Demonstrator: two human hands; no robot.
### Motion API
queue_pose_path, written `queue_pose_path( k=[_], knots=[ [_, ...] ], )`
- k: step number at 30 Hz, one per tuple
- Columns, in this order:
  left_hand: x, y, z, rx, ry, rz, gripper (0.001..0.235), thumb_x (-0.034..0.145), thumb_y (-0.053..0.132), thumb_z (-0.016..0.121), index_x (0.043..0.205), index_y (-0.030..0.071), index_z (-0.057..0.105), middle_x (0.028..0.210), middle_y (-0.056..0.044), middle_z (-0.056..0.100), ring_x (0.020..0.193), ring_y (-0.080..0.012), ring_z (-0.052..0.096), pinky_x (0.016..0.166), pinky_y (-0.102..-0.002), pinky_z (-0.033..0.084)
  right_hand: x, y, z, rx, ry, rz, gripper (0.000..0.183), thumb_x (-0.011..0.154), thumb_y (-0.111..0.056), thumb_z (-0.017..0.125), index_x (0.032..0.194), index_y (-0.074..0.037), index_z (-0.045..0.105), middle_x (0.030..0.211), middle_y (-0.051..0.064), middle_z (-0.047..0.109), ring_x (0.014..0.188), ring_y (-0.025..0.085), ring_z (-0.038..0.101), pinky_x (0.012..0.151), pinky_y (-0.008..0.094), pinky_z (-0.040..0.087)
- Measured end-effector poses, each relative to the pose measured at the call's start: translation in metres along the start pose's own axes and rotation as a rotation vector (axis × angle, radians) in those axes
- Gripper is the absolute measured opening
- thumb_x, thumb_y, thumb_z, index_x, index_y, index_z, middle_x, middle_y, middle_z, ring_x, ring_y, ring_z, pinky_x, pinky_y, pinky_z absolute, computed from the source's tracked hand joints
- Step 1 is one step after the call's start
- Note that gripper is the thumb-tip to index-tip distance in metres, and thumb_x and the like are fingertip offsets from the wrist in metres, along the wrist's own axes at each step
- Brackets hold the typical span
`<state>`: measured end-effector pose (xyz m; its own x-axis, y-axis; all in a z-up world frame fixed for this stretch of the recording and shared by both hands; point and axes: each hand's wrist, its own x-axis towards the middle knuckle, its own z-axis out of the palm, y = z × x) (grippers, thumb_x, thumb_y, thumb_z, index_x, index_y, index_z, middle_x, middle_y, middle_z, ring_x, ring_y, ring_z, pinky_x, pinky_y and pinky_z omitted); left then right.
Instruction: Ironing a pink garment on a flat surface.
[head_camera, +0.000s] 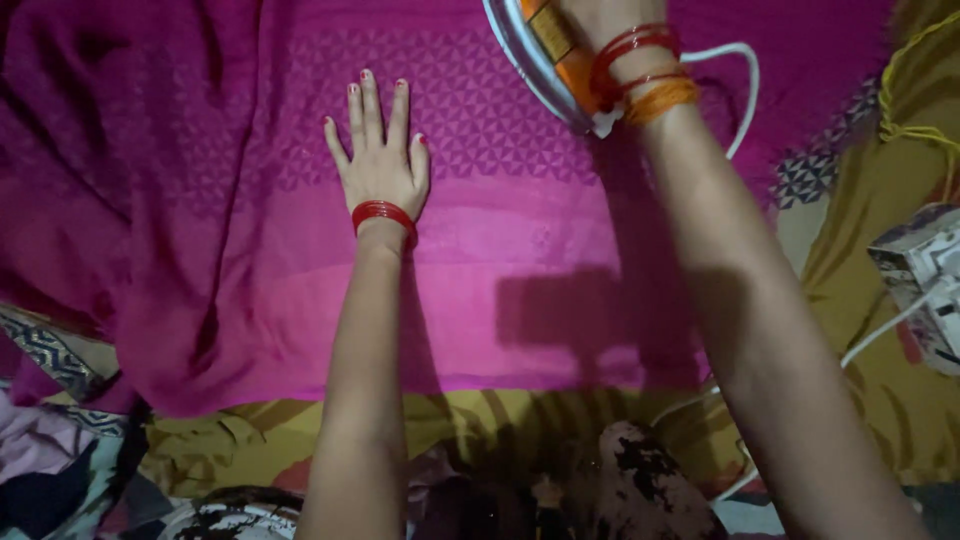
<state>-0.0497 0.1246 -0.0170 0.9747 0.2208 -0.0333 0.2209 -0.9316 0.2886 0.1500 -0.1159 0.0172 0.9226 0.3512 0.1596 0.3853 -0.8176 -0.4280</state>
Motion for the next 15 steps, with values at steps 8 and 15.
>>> queue_pose_path(
  k=[8,15],
  knots=[
    [-0.002,-0.002,0.006,-0.034,0.015,0.015,0.065,0.108,0.039,0.041,0.168,0.024,0.023,0.174,-0.009,0.009,0.160,-0.0253,0.008,0.128,-0.060,0.003,-0.072,-0.060,-0.029,-0.018,-0.066,-0.152,0.059,0.101,-0.059,0.072,0.108,-0.001,0.070,0.084,0.023,0.072,0.075,0.041,0.072,0.065,0.049,0.057],
    [-0.002,-0.005,0.006,-0.011,0.037,-0.036,0.068,0.108,0.038,0.043,0.169,0.017,0.023,0.175,-0.011,0.009,0.161,-0.0264,0.006,0.129,-0.057,0.003,-0.082,-0.094,-0.026,0.034,-0.180,-0.089,0.058,0.094,-0.058,0.070,0.117,-0.004,0.066,0.082,0.023,0.073,0.074,0.041,0.073,0.065,0.052,0.057]
  ],
)
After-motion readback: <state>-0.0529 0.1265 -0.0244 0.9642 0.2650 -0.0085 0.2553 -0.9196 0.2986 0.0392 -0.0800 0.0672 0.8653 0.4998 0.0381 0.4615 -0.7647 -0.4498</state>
